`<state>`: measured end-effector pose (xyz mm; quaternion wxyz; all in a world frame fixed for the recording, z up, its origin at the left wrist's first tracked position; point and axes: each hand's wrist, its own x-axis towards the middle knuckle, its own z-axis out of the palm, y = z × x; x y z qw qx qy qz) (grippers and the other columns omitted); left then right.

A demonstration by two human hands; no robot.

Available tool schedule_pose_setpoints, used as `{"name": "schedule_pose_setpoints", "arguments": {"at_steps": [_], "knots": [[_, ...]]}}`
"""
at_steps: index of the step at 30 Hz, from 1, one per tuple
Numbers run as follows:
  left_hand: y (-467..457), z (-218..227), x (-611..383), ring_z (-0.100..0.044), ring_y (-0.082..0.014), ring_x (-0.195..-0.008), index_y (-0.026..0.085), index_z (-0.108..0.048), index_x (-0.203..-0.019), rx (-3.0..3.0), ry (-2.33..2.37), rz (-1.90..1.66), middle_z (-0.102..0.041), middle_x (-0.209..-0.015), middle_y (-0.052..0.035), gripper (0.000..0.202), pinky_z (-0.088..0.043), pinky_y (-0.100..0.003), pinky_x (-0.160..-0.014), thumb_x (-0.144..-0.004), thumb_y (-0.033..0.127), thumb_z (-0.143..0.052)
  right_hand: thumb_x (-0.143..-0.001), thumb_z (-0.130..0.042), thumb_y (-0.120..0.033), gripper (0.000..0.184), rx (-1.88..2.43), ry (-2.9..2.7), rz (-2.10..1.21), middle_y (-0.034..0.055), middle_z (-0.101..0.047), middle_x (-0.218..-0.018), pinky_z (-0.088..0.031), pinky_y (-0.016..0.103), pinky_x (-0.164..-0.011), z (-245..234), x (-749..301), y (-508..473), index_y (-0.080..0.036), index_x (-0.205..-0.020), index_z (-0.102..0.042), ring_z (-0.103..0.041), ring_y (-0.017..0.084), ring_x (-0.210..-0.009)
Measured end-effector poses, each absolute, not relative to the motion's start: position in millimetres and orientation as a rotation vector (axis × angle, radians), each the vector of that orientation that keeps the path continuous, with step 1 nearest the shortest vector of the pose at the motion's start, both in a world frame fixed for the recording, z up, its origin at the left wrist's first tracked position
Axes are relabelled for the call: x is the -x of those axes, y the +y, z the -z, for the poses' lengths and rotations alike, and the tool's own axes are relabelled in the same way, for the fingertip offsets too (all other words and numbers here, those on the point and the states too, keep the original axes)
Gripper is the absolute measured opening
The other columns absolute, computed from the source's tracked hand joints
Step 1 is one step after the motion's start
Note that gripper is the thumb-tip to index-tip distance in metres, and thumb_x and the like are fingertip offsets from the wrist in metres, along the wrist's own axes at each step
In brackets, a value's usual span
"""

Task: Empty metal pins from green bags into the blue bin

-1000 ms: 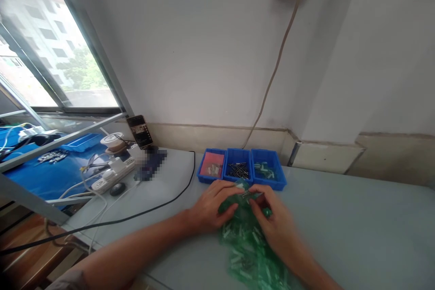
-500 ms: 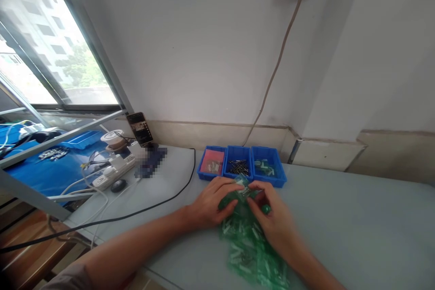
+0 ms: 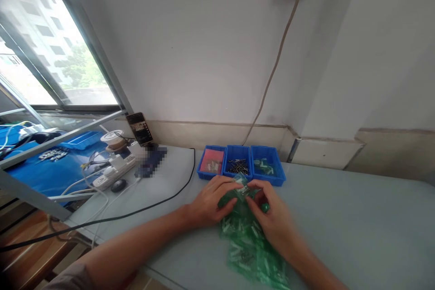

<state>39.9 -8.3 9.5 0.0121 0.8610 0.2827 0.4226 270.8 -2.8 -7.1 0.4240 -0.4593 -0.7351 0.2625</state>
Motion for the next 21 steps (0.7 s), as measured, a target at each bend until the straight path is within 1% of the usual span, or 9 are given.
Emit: {"name": "schedule_pose_setpoints", "arguments": {"at_steps": [9, 16, 21], "knots": [[-7.3, -8.8, -39.7, -0.064, -0.0259, -0.117, 0.017, -0.054, -0.14, -2.689, 0.886, -1.321, -0.068, -0.127, -0.0139, 0.037, -0.055, -0.042, -0.1, -0.105, 0.027, -0.055, -0.098, -0.061, -0.041, 0.026, 1.162, -1.847, -0.645, -0.0005, -0.063, -0.081, -0.054, 0.033, -0.068, 9.1, -271.8, -3.3, -0.028, -0.121, -0.058, -0.066, 0.022, -0.073], [-8.2, -10.6, -39.8, -0.064, -0.0247, -0.116, 0.017, -0.054, -0.14, -2.695, 0.895, -1.323, -0.067, -0.126, -0.0135, 0.036, -0.056, -0.04, -0.099, -0.105, 0.026, -0.055, -0.099, -0.061, -0.041, 0.027, 1.175, -1.849, -0.649, -0.0006, -0.063, -0.083, -0.053, 0.033, -0.067, 10.9, -272.5, -2.4, -0.028, -0.123, -0.057, -0.066, 0.022, -0.075], [-8.2, -10.7, -39.5, -0.064, -0.0257, -0.117, 0.017, -0.054, -0.14, -2.695, 0.89, -1.309, -0.067, -0.127, -0.0144, 0.036, -0.056, -0.041, -0.099, -0.105, 0.026, -0.054, -0.1, -0.06, -0.042, 0.027, 1.179, -1.86, -0.648, 0.0002, -0.063, -0.084, -0.053, 0.034, -0.07, 9.0, -272.0, -3.6, -0.028, -0.123, -0.057, -0.066, 0.022, -0.076]]}}
